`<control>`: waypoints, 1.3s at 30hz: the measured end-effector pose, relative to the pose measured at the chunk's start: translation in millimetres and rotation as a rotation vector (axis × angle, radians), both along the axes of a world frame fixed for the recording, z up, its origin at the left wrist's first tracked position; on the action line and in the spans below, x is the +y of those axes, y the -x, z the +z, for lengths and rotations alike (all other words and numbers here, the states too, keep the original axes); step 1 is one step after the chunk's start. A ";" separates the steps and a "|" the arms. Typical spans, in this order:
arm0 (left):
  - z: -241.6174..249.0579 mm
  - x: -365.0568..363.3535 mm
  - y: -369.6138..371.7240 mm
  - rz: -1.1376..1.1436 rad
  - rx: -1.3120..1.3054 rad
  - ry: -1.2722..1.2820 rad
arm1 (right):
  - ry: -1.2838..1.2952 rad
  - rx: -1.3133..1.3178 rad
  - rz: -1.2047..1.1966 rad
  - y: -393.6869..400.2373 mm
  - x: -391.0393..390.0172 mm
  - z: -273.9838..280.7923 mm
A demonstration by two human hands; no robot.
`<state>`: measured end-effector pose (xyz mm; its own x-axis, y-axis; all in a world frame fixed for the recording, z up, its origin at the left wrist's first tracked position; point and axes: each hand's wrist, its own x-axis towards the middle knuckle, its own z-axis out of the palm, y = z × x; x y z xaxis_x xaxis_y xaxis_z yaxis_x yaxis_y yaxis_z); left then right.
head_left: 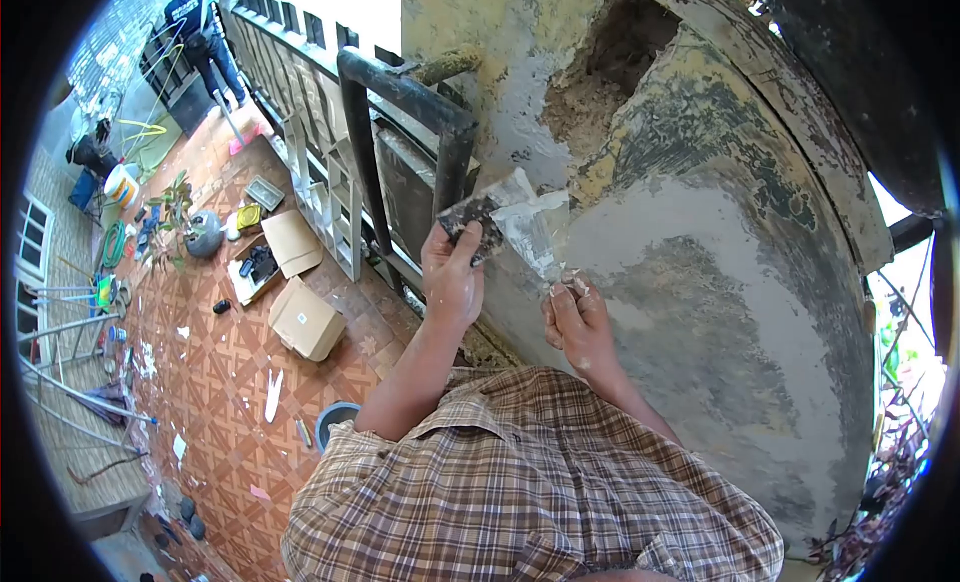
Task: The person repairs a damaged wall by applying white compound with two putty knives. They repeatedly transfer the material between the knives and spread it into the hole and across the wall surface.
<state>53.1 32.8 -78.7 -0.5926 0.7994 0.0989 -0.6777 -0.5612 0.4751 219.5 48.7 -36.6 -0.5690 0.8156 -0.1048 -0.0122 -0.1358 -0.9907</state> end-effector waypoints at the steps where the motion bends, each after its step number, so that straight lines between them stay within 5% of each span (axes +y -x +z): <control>1: -0.5 -1.5 3.2 -0.015 0.004 -0.002 | -0.028 -0.014 -0.014 6.0 0.1 2.8; 7: -14.0 -11.8 22.6 0.011 0.187 0.059 | -0.056 0.004 -0.084 36.5 -3.6 13.1; 10: -20.6 -21.0 34.4 0.030 0.486 0.142 | -0.129 0.023 -0.124 45.5 1.7 14.6; 13: -2.9 -28.8 58.5 0.068 0.257 0.272 | -0.357 -0.081 -0.201 45.9 13.6 16.6; 16: 30.6 -32.5 84.4 0.084 0.079 0.098 | -0.565 -0.239 -0.295 42.4 20.8 11.0; 23: 41.3 -5.2 96.7 -0.179 0.009 0.130 | -0.853 -0.411 -0.306 50.2 10.2 3.5; 39: 12.3 18.4 24.6 -0.262 -0.252 0.119 | -1.012 -0.809 -0.246 1.7 13.4 37.9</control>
<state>28.5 51.3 -66.4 -0.3603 0.9243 -0.1262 -0.8949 -0.3043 0.3265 217.8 62.1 1.2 -0.4608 0.8064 0.3707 0.7101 0.5855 -0.3911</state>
